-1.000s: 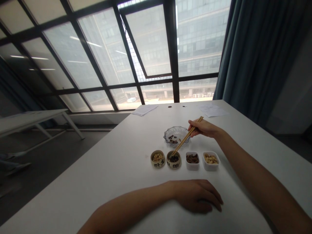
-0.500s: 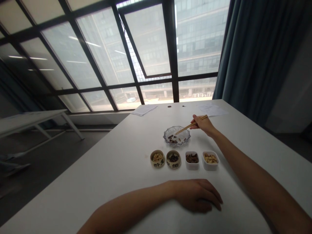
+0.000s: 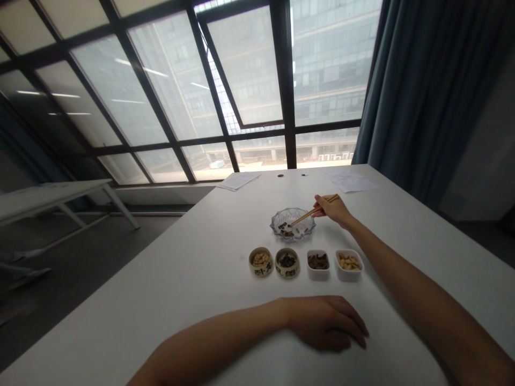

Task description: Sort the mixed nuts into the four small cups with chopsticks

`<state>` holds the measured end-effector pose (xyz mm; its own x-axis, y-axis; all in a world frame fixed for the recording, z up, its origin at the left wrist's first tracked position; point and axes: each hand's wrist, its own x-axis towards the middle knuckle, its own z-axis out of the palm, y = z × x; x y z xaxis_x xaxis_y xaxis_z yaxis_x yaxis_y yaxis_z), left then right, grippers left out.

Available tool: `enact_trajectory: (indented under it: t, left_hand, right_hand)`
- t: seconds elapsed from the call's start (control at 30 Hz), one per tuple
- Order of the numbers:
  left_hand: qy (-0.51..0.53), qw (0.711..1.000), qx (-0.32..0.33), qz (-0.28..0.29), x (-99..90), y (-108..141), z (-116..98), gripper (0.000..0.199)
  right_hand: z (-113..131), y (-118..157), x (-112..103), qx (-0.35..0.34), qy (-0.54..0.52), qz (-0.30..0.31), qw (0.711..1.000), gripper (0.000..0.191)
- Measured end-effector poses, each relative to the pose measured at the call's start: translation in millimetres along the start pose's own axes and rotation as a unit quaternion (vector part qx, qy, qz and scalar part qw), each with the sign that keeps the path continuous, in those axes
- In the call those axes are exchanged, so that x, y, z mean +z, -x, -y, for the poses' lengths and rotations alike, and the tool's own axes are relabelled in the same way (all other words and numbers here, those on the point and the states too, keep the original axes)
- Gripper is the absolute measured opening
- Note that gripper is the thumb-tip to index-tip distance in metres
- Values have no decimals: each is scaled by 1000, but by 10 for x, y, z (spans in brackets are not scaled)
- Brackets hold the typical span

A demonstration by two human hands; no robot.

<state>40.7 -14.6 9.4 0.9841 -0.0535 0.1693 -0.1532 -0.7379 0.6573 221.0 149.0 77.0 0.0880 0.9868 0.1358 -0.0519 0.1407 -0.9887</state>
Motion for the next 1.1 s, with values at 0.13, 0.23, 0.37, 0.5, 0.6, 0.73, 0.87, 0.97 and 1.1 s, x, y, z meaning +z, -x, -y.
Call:
enact_trajectory:
  t: [0.13,0.23,0.37,0.5,0.6,0.73,0.87,0.97,1.1]
  left_hand:
    - [-8,1000,17,-1,2,-4,13,33]
    - [-9,1000,20,-2,5,-4,23,33]
    - [-4,1000,12,-1,10,1,27,33]
    - [-3,1000,5,4,6,4,17,34]
    - [-6,1000,10,4,-1,2,10,35]
    - [-19,999,30,-2,-5,-3,9,35]
    - [-22,999,40,-9,-3,-3,13,34]
    - [-19,999,38,-6,-2,1,16,34]
    - [-17,999,27,-2,2,5,19,33]
  right_hand:
    - [-6,14,14,-1,-4,6,1000,38]
    - [5,35,24,8,-7,4,1000,37]
    - [7,48,40,17,-16,-4,1000,38]
    - [-37,27,50,12,-24,-26,999,39]
    - [-94,3,45,7,-23,-42,999,41]
    - [-152,-30,17,17,-36,-69,997,42]
    - [-129,-53,-30,45,-65,-97,992,42]
    - [-75,-53,-56,69,-77,-113,988,41]
    - [-24,-38,-60,89,-84,-117,986,40]
